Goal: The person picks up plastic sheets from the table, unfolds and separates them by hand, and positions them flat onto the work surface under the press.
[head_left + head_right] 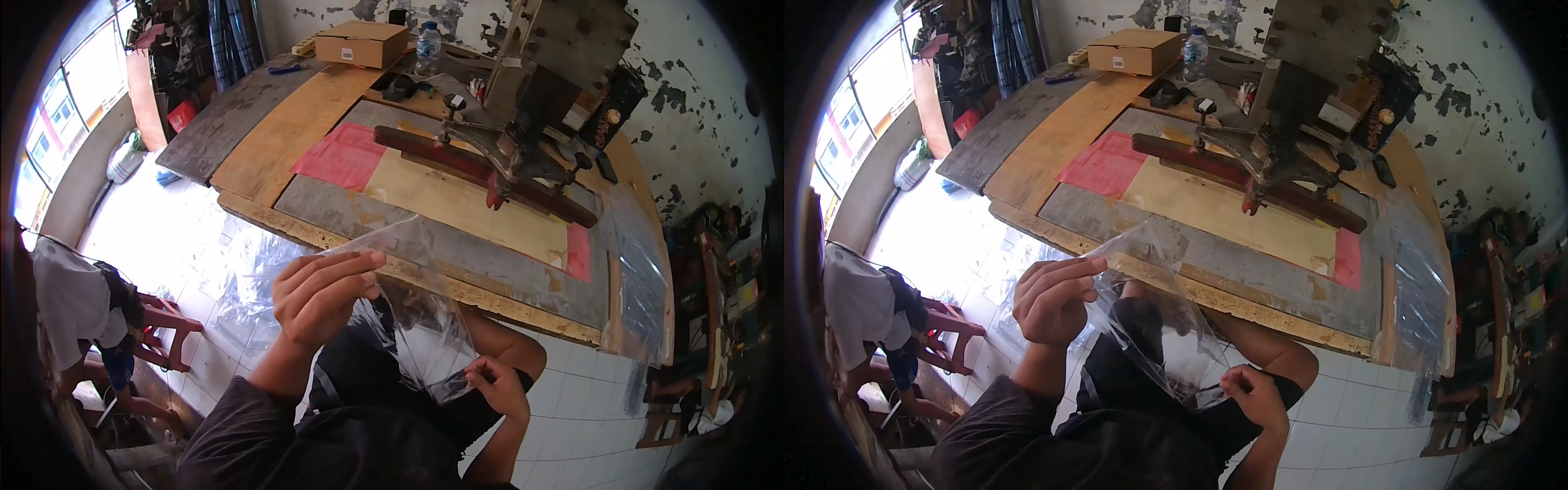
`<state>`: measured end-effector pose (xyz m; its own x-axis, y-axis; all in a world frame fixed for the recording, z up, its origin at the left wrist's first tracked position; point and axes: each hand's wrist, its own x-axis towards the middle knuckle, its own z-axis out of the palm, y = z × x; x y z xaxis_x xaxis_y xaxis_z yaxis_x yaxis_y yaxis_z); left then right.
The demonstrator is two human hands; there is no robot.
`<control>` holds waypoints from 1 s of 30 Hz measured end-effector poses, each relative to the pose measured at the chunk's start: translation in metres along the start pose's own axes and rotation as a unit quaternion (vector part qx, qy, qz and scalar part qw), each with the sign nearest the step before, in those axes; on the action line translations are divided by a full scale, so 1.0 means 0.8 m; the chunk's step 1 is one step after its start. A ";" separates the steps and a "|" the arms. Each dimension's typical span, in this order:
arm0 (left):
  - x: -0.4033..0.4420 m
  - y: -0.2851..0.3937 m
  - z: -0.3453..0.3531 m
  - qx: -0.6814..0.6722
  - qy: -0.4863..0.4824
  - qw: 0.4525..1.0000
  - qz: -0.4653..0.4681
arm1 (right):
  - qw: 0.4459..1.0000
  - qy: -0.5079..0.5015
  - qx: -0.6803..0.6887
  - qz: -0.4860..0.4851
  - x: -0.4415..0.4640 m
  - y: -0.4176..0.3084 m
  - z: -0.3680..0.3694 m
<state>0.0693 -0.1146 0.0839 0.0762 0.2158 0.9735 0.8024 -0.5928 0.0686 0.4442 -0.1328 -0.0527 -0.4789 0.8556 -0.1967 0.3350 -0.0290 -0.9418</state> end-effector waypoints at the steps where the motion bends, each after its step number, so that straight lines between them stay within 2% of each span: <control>1: -0.001 0.003 -0.001 -0.012 -0.005 1.000 -0.006 | 0.997 0.021 -0.077 -0.022 -0.002 -0.015 -0.002; 2: -0.002 0.006 -0.002 -0.024 -0.012 1.000 -0.013 | 0.997 0.023 -0.076 -0.020 -0.010 -0.034 -0.001; 4: -0.003 0.010 -0.007 -0.038 -0.039 0.999 -0.005 | 0.958 0.237 -0.160 0.001 -0.018 -0.086 0.007; 5: -0.003 0.013 -0.007 -0.050 -0.064 0.997 0.004 | 0.948 0.270 -0.150 -0.076 -0.017 -0.089 -0.003; 6: -0.002 0.019 -0.004 -0.058 -0.066 0.996 0.004 | 0.947 0.276 -0.149 -0.071 -0.013 -0.106 -0.003; 8: 0.000 0.031 0.007 -0.111 -0.093 0.989 0.020 | 0.889 0.287 -0.196 -0.297 -0.003 -0.150 0.002; 10: 0.001 0.038 0.021 -0.135 -0.091 0.986 0.040 | 0.888 0.195 -0.175 -0.378 0.018 -0.182 0.003; 11: 0.001 0.043 0.025 -0.150 -0.091 0.983 0.048 | 0.887 0.204 -0.177 -0.374 0.028 -0.202 0.004; 13: 0.002 0.051 0.028 -0.176 -0.095 0.978 0.056 | 0.876 0.120 -0.166 -0.438 0.046 -0.235 0.002; 14: 0.002 0.054 0.027 -0.178 -0.095 0.978 0.056 | 0.876 0.121 -0.166 -0.437 0.056 -0.240 -0.005; 16: 0.004 0.059 0.022 -0.187 -0.107 0.975 0.057 | 0.861 0.001 -0.217 -0.461 0.074 -0.241 -0.015; 20: -0.001 0.055 0.018 -0.163 -0.116 0.977 0.077 | 0.862 -0.013 -0.172 -0.476 0.092 -0.234 -0.014; 27: -0.005 0.058 0.026 -0.189 -0.119 0.973 0.056 | 0.891 -0.061 -0.100 -0.440 0.100 -0.214 -0.016; 30: -0.001 0.058 0.026 -0.189 -0.150 0.970 0.034 | 0.898 -0.076 -0.059 -0.430 0.102 -0.207 -0.015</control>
<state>0.1186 -0.1259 0.0814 0.3351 0.3490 0.8752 0.5190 -0.8436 0.1377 0.3590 -0.0520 0.0901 -0.7043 0.4539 0.5458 -0.1327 0.6712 -0.7293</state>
